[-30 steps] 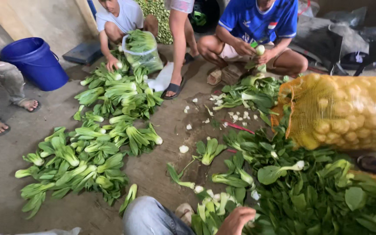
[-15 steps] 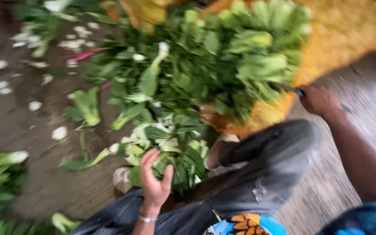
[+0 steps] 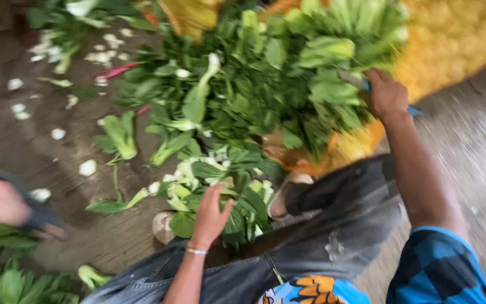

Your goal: The person sits on the floor among piles of leafy green vegetables and uses a small knife to trim the root ends off bok choy one at a time, tossing trimmed pieces aside and pulling new ones from a mesh sack.

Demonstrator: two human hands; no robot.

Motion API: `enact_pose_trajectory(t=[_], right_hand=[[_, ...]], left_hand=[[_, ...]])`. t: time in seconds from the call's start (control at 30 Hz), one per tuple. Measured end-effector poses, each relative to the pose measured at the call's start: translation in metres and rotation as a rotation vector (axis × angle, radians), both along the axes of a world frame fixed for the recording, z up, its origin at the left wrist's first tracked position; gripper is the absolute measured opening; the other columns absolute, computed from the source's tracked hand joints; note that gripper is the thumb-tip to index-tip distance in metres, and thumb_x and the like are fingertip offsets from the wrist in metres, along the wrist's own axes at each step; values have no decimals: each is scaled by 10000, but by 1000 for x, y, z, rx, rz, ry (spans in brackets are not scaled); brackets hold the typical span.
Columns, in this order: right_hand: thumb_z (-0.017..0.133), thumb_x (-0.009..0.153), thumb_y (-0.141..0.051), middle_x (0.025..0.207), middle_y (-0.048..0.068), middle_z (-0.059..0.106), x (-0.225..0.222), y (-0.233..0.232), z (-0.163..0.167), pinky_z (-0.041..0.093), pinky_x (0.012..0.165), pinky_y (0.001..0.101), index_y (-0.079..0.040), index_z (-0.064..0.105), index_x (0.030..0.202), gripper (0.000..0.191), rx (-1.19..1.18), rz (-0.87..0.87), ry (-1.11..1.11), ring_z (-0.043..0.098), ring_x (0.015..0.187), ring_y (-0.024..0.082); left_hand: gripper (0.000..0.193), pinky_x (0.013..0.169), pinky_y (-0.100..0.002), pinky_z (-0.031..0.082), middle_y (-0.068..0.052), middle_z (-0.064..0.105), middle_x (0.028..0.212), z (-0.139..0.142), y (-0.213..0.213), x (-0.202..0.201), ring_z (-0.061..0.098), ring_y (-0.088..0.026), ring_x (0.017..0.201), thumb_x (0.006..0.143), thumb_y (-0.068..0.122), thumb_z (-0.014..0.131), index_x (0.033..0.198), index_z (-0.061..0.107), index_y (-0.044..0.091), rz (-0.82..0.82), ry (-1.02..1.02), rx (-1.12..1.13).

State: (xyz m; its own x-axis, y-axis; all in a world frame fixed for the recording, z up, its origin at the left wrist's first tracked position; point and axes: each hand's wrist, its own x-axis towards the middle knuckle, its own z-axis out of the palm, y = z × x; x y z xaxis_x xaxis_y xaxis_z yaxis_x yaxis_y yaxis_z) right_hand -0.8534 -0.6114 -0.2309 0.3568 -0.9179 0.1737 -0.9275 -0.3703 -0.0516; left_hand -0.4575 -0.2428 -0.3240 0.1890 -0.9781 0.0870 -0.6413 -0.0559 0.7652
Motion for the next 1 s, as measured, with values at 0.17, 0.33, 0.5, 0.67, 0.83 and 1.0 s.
enact_pose_trajectory(t=[0.17, 0.33, 0.5, 0.67, 0.83, 1.0], right_hand=[[844, 749, -232, 1519, 210, 533, 19, -40, -4, 523, 934, 557, -179, 448, 1627, 965, 44, -69, 107, 622, 1212, 438], [892, 696, -543, 1358, 241, 647, 18, -47, 12, 547, 959, 568, -91, 659, 1397, 866, 172, -57, 299, 648, 1218, 418], [856, 725, -615, 1237, 267, 686, 33, -7, 42, 554, 896, 549, -58, 662, 1385, 885, 223, 77, 209, 679, 1116, 430], [796, 794, -661, 1172, 269, 706, 108, 68, 101, 549, 857, 531, -57, 637, 1409, 877, 251, 134, 78, 686, 1056, 440], [764, 744, -652, 936, 184, 766, 233, 174, 105, 574, 773, 490, -103, 639, 1357, 832, 520, 151, 40, 740, 842, 364], [551, 1000, -500, 857, 136, 732, 282, 227, 81, 532, 686, 433, -36, 625, 1174, 501, 875, 458, -485, 662, 761, 257]], left_hand=[[531, 1026, -465, 473, -182, 568, 1358, -1, -3, 0, 580, -384, 1233, 888, 284, 755, 1303, 556, 18, -160, -79, 18], [523, 1022, -467, 478, -161, 525, 1436, 16, -2, 12, 555, -369, 1265, 927, 330, 706, 1360, 557, 78, -127, -55, 83], [607, 1067, -479, 457, -170, 489, 1480, 42, 2, 15, 524, -380, 1321, 932, 353, 696, 1433, 504, 67, -58, -39, -16], [702, 1231, -501, 403, -175, 461, 1549, 72, -1, 5, 441, -390, 1481, 917, 354, 723, 1497, 440, 80, 47, -214, -369], [856, 1198, -554, 353, -233, 459, 1506, 88, -11, -3, 436, -430, 1423, 812, 411, 832, 1451, 418, 19, 108, -195, -534], [754, 1068, -424, 495, -107, 699, 1234, 84, -2, 19, 673, -283, 1187, 732, 367, 901, 1358, 582, 92, 324, 192, -130]])
